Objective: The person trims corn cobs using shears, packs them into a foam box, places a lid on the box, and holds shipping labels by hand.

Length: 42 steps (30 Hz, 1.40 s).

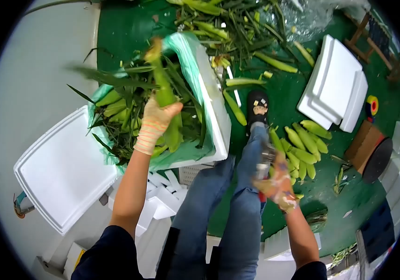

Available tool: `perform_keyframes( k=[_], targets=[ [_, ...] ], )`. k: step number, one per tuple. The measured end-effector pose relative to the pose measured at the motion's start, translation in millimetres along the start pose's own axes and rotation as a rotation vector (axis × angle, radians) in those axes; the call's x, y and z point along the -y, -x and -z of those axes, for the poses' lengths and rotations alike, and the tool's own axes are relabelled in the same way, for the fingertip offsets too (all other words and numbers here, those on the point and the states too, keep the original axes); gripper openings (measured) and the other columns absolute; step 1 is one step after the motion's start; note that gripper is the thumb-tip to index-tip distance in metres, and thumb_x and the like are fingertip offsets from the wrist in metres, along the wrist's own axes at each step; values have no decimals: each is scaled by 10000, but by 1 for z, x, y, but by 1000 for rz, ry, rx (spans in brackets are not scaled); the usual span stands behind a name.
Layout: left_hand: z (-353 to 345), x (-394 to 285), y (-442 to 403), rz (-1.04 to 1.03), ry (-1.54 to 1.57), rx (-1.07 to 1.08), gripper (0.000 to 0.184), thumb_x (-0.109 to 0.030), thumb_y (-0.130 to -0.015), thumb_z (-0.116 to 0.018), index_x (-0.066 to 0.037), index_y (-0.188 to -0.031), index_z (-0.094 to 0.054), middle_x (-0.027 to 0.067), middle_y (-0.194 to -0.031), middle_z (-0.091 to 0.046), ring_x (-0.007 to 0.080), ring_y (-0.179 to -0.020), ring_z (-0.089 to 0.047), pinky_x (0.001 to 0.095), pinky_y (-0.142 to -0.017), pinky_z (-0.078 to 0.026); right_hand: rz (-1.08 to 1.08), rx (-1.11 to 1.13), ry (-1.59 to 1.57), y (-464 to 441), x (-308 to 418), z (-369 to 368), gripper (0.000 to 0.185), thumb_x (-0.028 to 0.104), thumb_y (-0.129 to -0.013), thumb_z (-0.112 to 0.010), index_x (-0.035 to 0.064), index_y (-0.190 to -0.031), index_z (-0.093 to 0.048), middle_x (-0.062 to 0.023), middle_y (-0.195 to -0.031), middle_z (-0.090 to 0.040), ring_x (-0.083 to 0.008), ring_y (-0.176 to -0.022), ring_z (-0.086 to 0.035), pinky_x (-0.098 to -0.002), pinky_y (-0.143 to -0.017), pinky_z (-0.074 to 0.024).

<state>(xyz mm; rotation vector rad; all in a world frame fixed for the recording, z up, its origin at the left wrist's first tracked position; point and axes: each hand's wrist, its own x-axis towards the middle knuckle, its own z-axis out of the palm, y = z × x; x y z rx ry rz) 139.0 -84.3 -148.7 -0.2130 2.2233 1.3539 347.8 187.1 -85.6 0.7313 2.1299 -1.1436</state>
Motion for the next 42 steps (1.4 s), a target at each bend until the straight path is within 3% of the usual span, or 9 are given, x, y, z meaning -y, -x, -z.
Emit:
perform_keyframes(
  k=[5,13,20,23,26,27,30,37,42],
  targets=[
    [-9,-148,-7,14,-865,36,615,-295,-692,-679,-41,-1213,-473,116,-902,-661,258,-825,-638,345,-737,-503,514,30,136,-46,101,26,655,317,-652,-725,-19,-1140,-447,-209,-1013,-532,-313,-974,-541,-351,-897,-415],
    [-13,-201,-26,-265,-1012,155,546,-254,-693,-657,-52,-1182,-521,136,-1025,-636,288,-933,-613,366,-807,-491,191,427,-134,-102,180,103,633,246,-650,-774,28,-1144,-444,-67,-954,-545,-152,-842,-522,-277,-767,-456],
    [-26,-232,-73,-196,-941,103,567,-254,-684,-670,-47,-1187,-510,169,-1015,-629,317,-929,-607,378,-802,-487,204,603,-323,-171,203,151,253,75,-647,-720,28,-822,-542,-3,-702,-557,-93,-677,-545,-232,-574,-438],
    [-18,-238,-94,-199,-799,-47,562,-250,-673,-676,-28,-1161,-509,207,-973,-623,347,-899,-605,395,-783,-485,117,436,-560,-200,210,153,212,119,-703,-695,35,-826,-543,-19,-695,-558,-129,-623,-551,-263,-543,-462],
    [10,-223,-111,-240,-137,-105,337,-122,-727,-677,-45,-1032,-555,57,-885,-616,209,-803,-611,319,-749,-495,734,290,-216,-213,208,168,179,182,-790,-657,56,-858,-549,-36,-711,-556,-163,-670,-561,-288,-576,-485],
    [19,-234,-108,-160,93,-154,276,-103,-753,-668,-44,-1002,-564,41,-881,-600,193,-799,-598,316,-756,-494,244,520,-525,-194,215,166,191,191,-790,-660,59,-864,-544,-31,-734,-550,-162,-714,-557,-300,-614,-487],
    [43,-220,-133,44,1033,-411,197,-98,-832,-630,-10,-993,-559,131,-896,-578,250,-825,-571,366,-787,-492,301,486,-11,-140,207,157,730,405,-695,-728,-31,-1176,-394,-188,-1021,-597,-300,-925,-601,-359,-797,-494],
    [32,-182,-120,486,1360,-739,199,-263,-839,-607,-156,-1002,-566,45,-1018,-581,242,-914,-546,425,-840,-448,270,119,171,-112,166,72,751,459,-655,-709,28,-1202,-428,-213,-1212,-445,-334,-1115,-444,-381,-982,-333],
    [7,-174,-93,702,1372,-622,263,-291,-864,-547,-110,-1055,-548,26,-1137,-583,233,-1063,-529,415,-967,-381,532,-145,129,-129,196,83,641,338,-566,-732,-28,-991,-421,-171,-934,-406,-327,-913,-420,-409,-837,-347]
  ],
)
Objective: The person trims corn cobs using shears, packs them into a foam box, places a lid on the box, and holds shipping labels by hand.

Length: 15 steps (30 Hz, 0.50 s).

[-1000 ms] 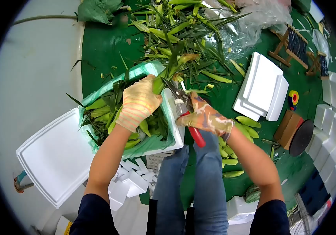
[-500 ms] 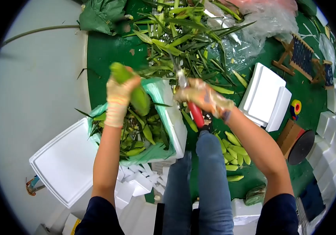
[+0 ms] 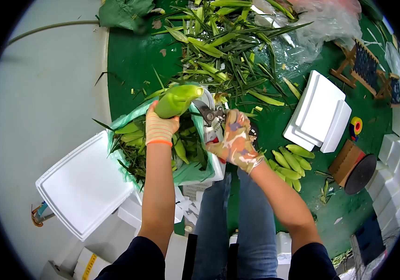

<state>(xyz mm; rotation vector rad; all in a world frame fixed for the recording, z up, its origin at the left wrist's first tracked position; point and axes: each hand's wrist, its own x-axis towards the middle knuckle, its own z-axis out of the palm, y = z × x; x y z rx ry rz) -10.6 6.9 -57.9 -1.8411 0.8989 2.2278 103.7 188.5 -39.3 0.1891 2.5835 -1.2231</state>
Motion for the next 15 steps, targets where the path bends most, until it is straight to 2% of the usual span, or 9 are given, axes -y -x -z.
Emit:
perform_keyframes(
  k=[1,4,7,11,13,15],
  targets=[
    [1,3,4,10,17,-58,263,-299,-869,-541,-116,-1058,-550,29,-1136,-583,231,-1059,-536,417,-959,-393,-37,4,-30,-1,-2,-1,646,334,-547,-742,-28,-979,-427,-174,-945,-412,-329,-921,-425,-412,-834,-353],
    [9,-4,4,44,80,-44,265,-295,-869,-535,-112,-1059,-550,29,-1126,-587,233,-1041,-554,419,-922,-428,-4,57,-22,0,-4,8,642,320,-540,-747,-28,-972,-424,-182,-962,-418,-330,-925,-434,-412,-830,-364],
    [14,-12,5,52,158,-77,251,-273,-871,-524,-108,-1059,-549,28,-1109,-594,236,-1022,-571,413,-884,-459,86,64,45,6,-5,9,681,319,-539,-747,-33,-1011,-404,-195,-978,-417,-342,-936,-435,-413,-844,-367],
    [26,2,-3,71,71,-4,230,-267,-858,-520,-116,-1030,-550,34,-1075,-610,242,-1004,-578,407,-872,-466,25,139,106,1,5,14,729,326,-519,-748,-36,-1065,-430,-185,-978,-415,-350,-934,-427,-416,-854,-359],
    [34,7,0,103,-137,3,209,-270,-850,-526,-127,-1001,-550,40,-1062,-615,239,-981,-583,402,-872,-467,188,-13,139,-2,3,9,750,314,-491,-744,-31,-1077,-429,-177,-976,-411,-347,-944,-420,-416,-852,-355],
    [40,12,-1,86,-181,-82,170,-256,-842,-534,-135,-961,-545,43,-1020,-619,246,-939,-592,409,-839,-482,194,-45,195,-3,-3,-3,783,284,-467,-732,-27,-1110,-411,-178,-998,-412,-353,-972,-410,-427,-880,-341]
  ],
)
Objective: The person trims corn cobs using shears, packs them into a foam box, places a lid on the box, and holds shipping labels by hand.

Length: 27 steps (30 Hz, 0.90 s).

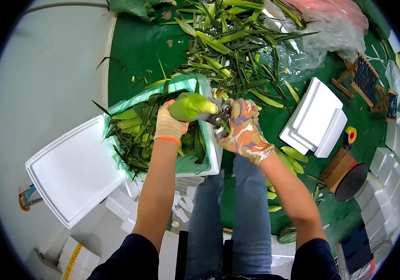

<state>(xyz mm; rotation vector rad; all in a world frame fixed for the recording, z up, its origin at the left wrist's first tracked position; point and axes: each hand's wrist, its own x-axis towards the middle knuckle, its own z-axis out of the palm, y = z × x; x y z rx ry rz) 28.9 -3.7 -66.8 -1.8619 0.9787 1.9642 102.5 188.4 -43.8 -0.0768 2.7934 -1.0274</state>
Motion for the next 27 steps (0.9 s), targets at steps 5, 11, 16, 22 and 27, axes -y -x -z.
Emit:
perform_keyframes(
  k=[5,11,16,22,27],
  targets=[
    [1,22,-3,48,0,73,114,-220,-834,-535,-123,-893,-520,43,-918,-597,237,-835,-585,402,-735,-494,101,-253,10,9,-10,-19,847,220,-480,-697,-25,-1224,-374,-175,-1042,-420,-370,-996,-406,-483,-940,-273],
    [-23,35,-5,28,-33,-79,128,-281,-813,-552,-161,-833,-512,11,-885,-588,198,-778,-565,385,-651,-458,-203,-436,26,-3,3,-31,920,353,-521,-776,-64,-1212,-334,-178,-1010,-445,-334,-943,-431,-449,-856,-322],
    [-31,25,-21,-201,-155,-63,193,-328,-811,-561,-164,-906,-527,17,-853,-585,191,-740,-547,366,-583,-416,-187,-336,-218,-6,-21,-38,698,264,-604,-748,-44,-1122,-395,-185,-1002,-523,-335,-964,-484,-421,-839,-365],
    [-48,-18,-13,-169,-325,-276,345,-295,-759,-693,-34,-963,-596,86,-872,-634,241,-686,-591,371,-624,-474,-36,-130,-110,5,-39,-26,506,152,-674,-669,-37,-1063,-406,-206,-938,-553,-362,-862,-551,-404,-763,-437],
    [-40,-31,-24,-284,-177,41,223,-238,-844,-604,-133,-1034,-553,70,-1045,-571,243,-908,-560,430,-763,-473,-234,119,-469,-8,-39,-12,270,105,-757,-611,-33,-912,-439,-125,-740,-582,-287,-555,-574,-375,-502,-468]
  ],
)
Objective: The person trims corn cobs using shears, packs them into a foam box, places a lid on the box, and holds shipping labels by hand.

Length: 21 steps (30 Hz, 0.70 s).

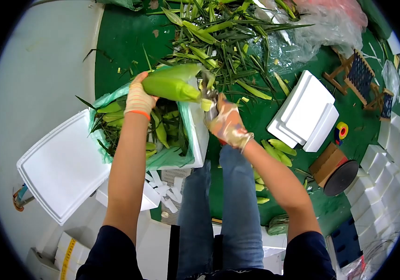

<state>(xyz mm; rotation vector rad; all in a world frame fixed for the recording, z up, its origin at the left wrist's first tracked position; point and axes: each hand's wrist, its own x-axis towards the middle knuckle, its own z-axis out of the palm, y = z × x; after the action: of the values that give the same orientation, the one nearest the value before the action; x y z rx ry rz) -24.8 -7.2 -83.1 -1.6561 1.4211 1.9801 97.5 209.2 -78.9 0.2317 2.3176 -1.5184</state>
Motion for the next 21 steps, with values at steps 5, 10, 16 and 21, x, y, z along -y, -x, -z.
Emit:
perform_keyframes(
  k=[5,10,16,21],
  targets=[
    [23,-27,-15,-91,239,-136,330,-146,-819,-639,-46,-1117,-542,131,-1085,-559,279,-899,-562,445,-773,-480,-645,307,-1417,-43,14,41,229,246,-780,-636,55,-805,-512,-43,-717,-493,-157,-619,-520,-310,-520,-473],
    [36,4,28,-565,-201,-154,350,-189,-752,-729,47,-949,-561,63,-827,-594,181,-688,-542,306,-609,-443,-233,122,194,-24,55,20,713,353,-648,-741,-41,-1122,-383,-236,-911,-620,-349,-831,-625,-367,-748,-507],
    [41,99,86,-341,-249,224,351,-187,-770,-706,-21,-1045,-565,11,-923,-583,125,-801,-537,271,-734,-444,5,144,116,28,19,-28,706,288,-629,-763,-17,-1131,-371,-191,-950,-611,-340,-800,-609,-365,-718,-517],
    [68,171,73,23,-213,995,670,-205,-747,-754,-31,-1297,-413,11,-1065,-558,133,-970,-519,280,-891,-416,-353,102,-691,91,-69,-49,605,81,-659,-681,-7,-1193,-411,-128,-995,-617,-288,-861,-622,-351,-788,-510]
  ],
)
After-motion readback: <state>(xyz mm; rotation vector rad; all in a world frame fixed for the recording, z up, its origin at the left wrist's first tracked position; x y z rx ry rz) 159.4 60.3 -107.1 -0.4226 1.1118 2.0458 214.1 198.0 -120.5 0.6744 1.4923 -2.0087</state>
